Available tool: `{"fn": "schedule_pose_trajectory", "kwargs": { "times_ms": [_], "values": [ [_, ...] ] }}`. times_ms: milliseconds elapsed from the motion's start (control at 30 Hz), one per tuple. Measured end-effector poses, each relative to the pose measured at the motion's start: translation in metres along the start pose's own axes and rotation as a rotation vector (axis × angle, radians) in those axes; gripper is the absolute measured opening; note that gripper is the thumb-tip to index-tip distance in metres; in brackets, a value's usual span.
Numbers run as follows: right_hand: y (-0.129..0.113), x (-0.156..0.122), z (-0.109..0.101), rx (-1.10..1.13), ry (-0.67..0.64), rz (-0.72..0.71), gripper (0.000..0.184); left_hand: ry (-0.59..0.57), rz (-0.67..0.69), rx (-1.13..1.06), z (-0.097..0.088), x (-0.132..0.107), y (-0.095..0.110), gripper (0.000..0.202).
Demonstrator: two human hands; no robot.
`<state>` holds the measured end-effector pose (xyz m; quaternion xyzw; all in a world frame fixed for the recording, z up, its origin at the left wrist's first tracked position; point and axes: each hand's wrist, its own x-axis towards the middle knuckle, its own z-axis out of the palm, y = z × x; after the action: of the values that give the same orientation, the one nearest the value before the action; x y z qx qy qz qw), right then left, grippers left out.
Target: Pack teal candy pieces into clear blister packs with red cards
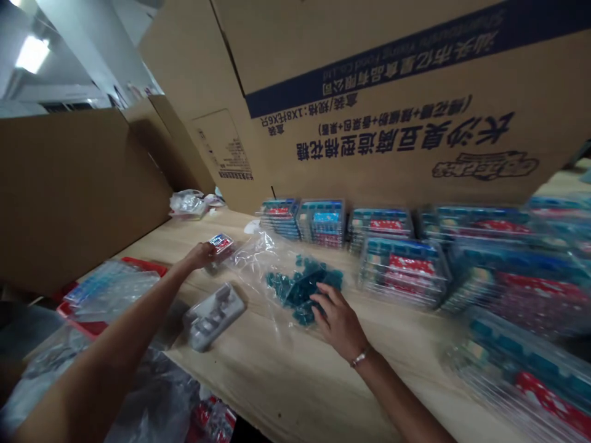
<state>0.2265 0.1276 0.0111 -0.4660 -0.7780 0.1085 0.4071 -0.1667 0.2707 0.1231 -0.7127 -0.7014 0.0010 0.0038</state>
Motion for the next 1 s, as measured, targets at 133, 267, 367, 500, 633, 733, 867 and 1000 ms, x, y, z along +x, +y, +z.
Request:
{"fn": "schedule_pose_trajectory", "kwargs": {
  "times_ms": [133, 267, 367, 500, 633, 733, 867, 1000],
  "values": [
    [0.022, -0.026, 0.007, -0.013, 0.059, 0.127, 0.020, -0.069, 0.018, 0.075, -0.013, 0.005, -0.004, 0.011],
    [0.030, -0.033, 0.012, 0.022, 0.077, 0.207, 0.019, -0.078, 0.023, 0.135, -0.021, 0.001, -0.001, 0.016],
    [0.027, -0.031, 0.014, 0.044, 0.097, 0.204, 0.018, -0.063, 0.004, 0.176, -0.027, -0.005, 0.005, 0.017],
    [0.027, -0.026, 0.014, 0.029, 0.132, 0.197, 0.017, 0.024, -0.052, 0.230, -0.043, -0.017, 0.022, 0.023],
    [0.019, -0.026, -0.003, 0.051, 0.209, 0.115, 0.016, 0.190, -0.017, 0.266, -0.053, -0.062, 0.065, 0.031],
    [-0.008, -0.033, -0.033, 0.032, 0.270, 0.044, 0.013, 0.239, 0.215, 0.269, -0.029, -0.132, 0.116, 0.022],
    [-0.046, -0.057, -0.063, -0.078, 0.133, -0.186, 0.020, 0.023, 0.657, 0.078, 0.042, -0.232, 0.190, 0.011],
    [-0.053, -0.089, -0.052, -0.186, -0.078, -0.338, 0.022, -0.057, 0.839, -0.116, 0.083, -0.265, 0.216, 0.011]
  ]
}}
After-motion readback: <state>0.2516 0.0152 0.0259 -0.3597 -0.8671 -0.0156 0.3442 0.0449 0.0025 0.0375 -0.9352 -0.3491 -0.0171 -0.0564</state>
